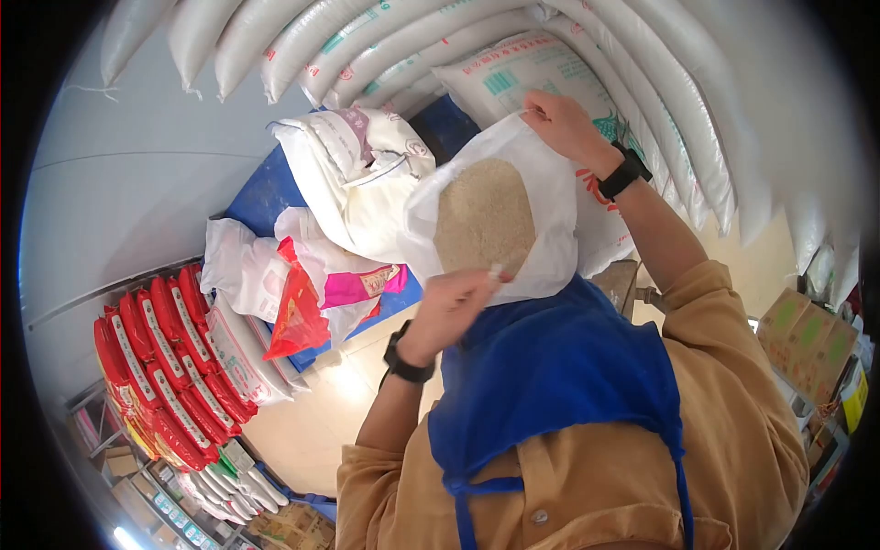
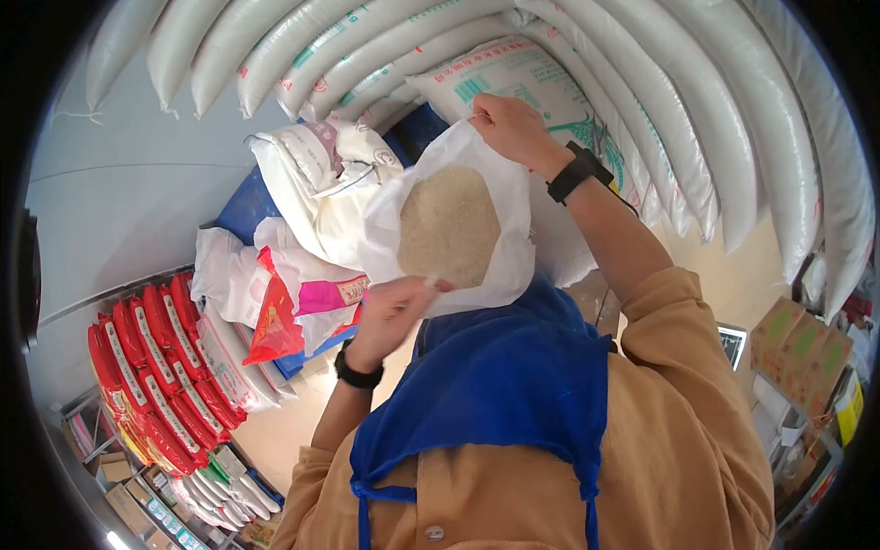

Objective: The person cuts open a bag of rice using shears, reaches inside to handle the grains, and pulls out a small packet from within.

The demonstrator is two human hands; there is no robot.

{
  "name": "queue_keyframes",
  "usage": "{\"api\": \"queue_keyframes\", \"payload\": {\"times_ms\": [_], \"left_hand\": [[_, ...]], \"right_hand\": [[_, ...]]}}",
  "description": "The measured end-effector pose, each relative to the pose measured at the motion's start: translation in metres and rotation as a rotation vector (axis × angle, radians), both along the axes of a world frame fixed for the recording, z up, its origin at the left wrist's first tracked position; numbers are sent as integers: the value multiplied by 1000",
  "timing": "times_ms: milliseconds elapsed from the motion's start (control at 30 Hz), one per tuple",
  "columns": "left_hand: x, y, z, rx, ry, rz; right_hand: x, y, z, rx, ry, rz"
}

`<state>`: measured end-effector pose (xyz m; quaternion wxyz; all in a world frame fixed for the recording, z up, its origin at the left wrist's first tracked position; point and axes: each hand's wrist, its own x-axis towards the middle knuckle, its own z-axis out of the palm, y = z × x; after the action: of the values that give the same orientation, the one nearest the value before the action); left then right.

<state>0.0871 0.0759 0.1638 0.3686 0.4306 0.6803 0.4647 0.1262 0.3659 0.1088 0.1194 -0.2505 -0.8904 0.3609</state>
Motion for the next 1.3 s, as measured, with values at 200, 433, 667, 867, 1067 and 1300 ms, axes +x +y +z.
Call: {"api": "queue_keyframes", "payload": {"times_ms": [200, 433, 667, 867, 1067, 1300], "left_hand": [[-58, -94, 28, 125, -246, 738], [-78, -142, 29, 213, -243, 908], [-80, -153, -23, -235, -99, 870], [-86, -134, -18, -199, -117, 834], [-85, -129, -15, -264, -155, 775], [-68, -78, 1, -255, -263, 591]], "right_hand": [[5, -12, 6, -35, 109, 2], [17, -82, 32, -753, 214, 3], [-12, -94, -25, -1363, 296, -323], [-12, -84, -47, -1250, 241, -195], [65, -128, 24, -1363, -22, -134], [96, -102, 107, -960, 165, 423]]}}
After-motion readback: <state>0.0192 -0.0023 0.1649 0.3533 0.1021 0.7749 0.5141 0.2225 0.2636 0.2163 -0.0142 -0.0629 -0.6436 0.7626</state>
